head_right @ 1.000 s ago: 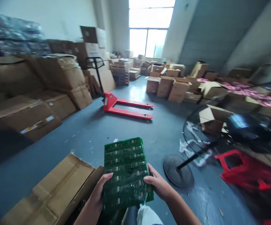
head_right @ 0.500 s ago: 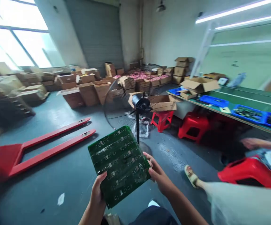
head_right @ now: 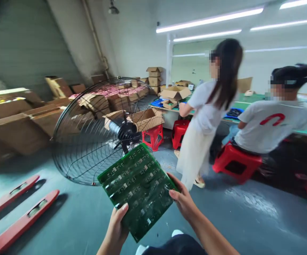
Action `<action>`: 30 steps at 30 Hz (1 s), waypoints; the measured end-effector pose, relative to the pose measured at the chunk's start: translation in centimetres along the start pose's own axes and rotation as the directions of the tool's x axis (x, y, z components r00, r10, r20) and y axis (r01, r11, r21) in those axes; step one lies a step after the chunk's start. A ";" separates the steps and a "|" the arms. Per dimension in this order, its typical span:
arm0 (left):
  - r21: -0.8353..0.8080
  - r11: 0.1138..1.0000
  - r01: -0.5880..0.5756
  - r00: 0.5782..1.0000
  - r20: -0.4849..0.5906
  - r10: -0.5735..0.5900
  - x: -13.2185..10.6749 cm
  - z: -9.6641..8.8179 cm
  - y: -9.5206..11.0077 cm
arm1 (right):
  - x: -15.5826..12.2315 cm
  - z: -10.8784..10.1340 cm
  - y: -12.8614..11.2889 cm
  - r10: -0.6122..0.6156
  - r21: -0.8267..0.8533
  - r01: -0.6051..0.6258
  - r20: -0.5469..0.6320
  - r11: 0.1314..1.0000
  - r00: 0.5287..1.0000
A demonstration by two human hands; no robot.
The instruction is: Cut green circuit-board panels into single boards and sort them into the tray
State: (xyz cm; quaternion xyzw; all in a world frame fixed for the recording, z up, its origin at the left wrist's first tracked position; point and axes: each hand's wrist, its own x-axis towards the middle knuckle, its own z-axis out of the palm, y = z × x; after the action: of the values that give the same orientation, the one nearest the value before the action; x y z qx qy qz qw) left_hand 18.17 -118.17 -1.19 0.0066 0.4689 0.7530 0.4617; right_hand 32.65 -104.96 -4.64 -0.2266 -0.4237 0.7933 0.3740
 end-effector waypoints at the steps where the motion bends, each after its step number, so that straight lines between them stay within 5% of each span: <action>1: 0.009 1.000 0.025 0.999 0.026 -0.025 0.6 -0.1 0.4 | -0.1 0.4 0.0 -0.014 0.006 0.014 -0.040 1.000 0.999; 8: 0.049 0.984 0.170 0.953 0.246 -0.176 3.7 -0.6 2.2 | -1.6 2.3 -0.3 -0.124 0.032 0.133 -0.205 0.991 0.971; 14: 0.121 0.933 0.340 0.869 0.339 -0.361 5.7 1.7 0.8 | -2.8 0.1 -1.1 -0.194 0.028 0.214 -0.329 0.976 0.924; 21: 0.261 0.877 0.403 0.836 0.284 -0.469 7.1 7.8 -4.0 | -3.1 -6.7 -3.6 -0.256 0.012 0.283 -0.389 0.959 0.885; 30: 0.428 0.824 0.371 0.763 0.365 -0.533 7.3 20.4 -12.5 | -4.7 -19.6 -8.6 -0.315 0.025 0.367 -0.462 0.930 0.829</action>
State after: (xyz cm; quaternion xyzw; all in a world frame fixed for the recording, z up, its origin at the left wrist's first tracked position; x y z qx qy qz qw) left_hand 31.58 -97.10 -1.77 0.1508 0.4492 0.5027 0.7230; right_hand 52.23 -95.72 -7.77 -0.3032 -0.3136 0.6620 0.6094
